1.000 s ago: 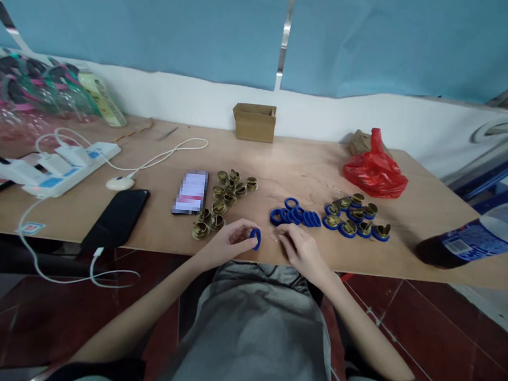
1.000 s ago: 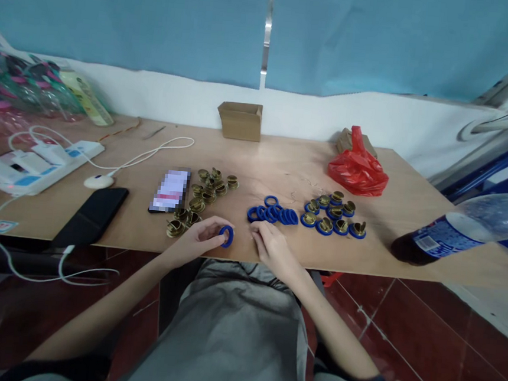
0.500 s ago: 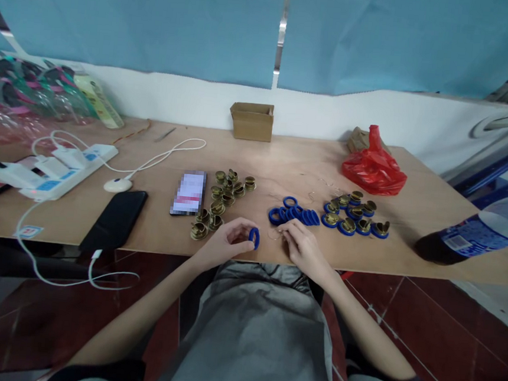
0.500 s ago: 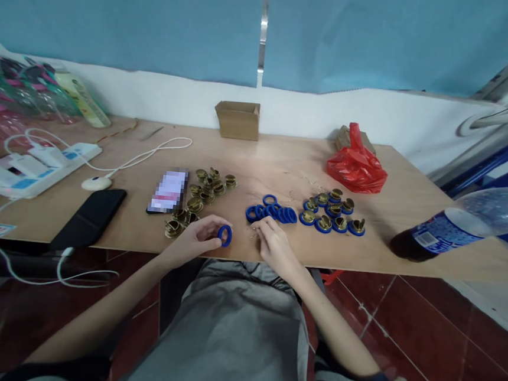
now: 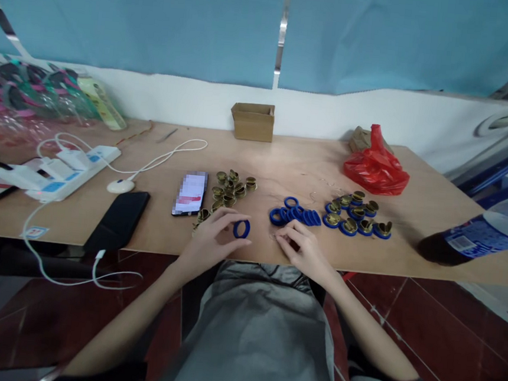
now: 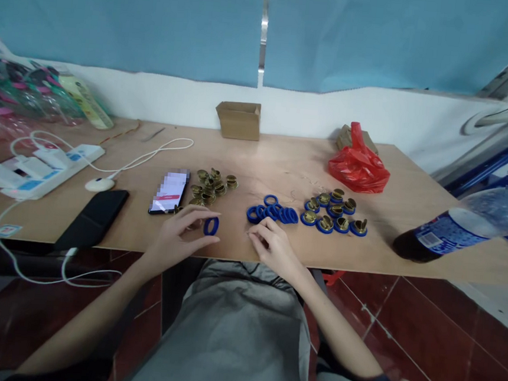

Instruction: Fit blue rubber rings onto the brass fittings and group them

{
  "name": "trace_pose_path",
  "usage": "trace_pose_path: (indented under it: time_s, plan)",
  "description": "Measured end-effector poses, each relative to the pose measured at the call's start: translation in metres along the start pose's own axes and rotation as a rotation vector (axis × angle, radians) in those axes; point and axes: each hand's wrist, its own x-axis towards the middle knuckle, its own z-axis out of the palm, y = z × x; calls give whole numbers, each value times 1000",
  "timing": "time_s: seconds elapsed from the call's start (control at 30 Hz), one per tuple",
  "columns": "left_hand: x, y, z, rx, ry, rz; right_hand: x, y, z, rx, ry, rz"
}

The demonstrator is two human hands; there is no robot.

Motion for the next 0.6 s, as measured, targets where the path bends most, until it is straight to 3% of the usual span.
trace_pose_path:
  time_s: [0.13,0.23,0.6]
  plan:
    - [-3,-5,-25,306,137,-16,1,1,1,15,10,16]
    - [-3,-13,-32,495,161,-56,1,0,1,14,-5,23]
    - [-1,-30,-19,631,51,-60,2,1,0,16,-5,26]
